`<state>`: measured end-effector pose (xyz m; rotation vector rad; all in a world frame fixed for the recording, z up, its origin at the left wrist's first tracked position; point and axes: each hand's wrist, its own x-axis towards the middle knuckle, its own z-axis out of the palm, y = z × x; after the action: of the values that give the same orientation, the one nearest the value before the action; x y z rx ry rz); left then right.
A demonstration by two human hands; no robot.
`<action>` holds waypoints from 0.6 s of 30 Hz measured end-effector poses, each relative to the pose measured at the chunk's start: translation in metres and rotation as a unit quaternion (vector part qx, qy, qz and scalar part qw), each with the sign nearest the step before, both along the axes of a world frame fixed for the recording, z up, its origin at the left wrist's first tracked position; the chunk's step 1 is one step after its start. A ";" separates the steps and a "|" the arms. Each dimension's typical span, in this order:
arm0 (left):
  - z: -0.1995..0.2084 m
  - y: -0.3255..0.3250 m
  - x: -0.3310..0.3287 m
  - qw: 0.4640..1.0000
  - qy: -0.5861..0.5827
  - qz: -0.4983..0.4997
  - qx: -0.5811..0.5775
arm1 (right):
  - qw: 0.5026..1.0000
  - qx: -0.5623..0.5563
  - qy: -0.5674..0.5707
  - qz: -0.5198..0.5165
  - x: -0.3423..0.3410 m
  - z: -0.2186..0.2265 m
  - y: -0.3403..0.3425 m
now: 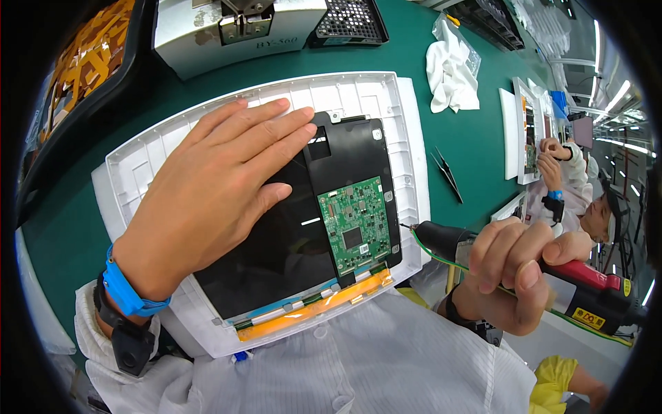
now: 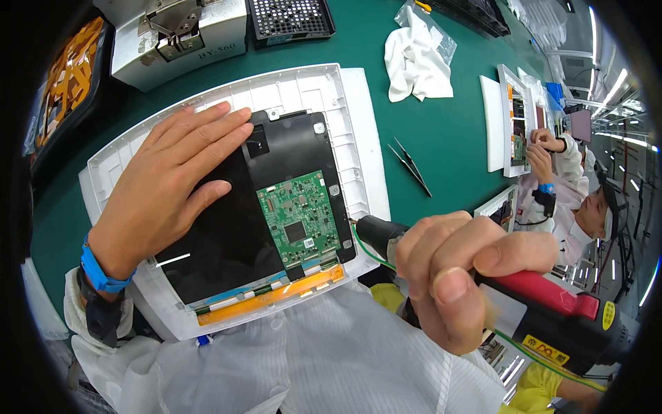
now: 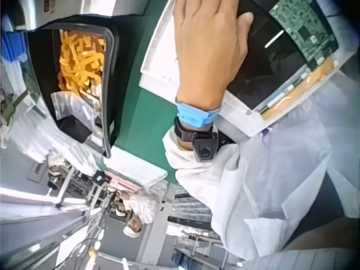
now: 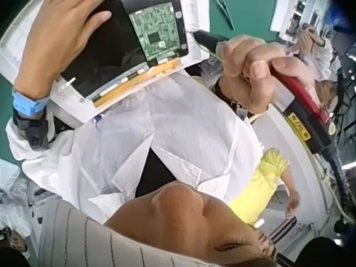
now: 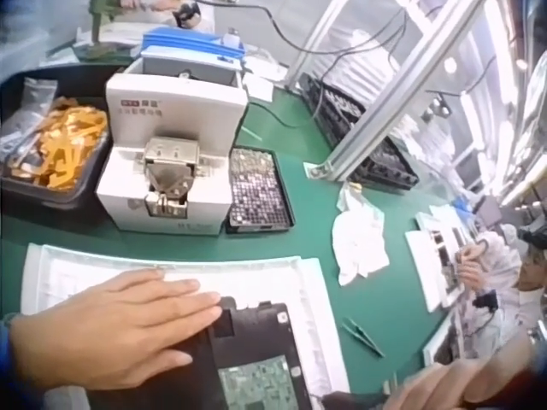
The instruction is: The person positions a circuit board onto a display panel, secures it with a power screwdriver, and then connects a ribbon cable with the help of another person.
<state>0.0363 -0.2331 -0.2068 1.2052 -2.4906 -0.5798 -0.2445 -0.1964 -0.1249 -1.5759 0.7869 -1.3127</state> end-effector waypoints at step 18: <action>-0.003 0.001 0.000 1.000 -0.016 0.006 0.004 | 1.000 -0.010 0.002 -0.004 0.004 -0.007 -0.002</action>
<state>0.0365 -0.2323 -0.2099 1.2409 -2.5082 -0.5729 -0.2408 -0.1986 -0.1324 -1.5924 0.7843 -1.3272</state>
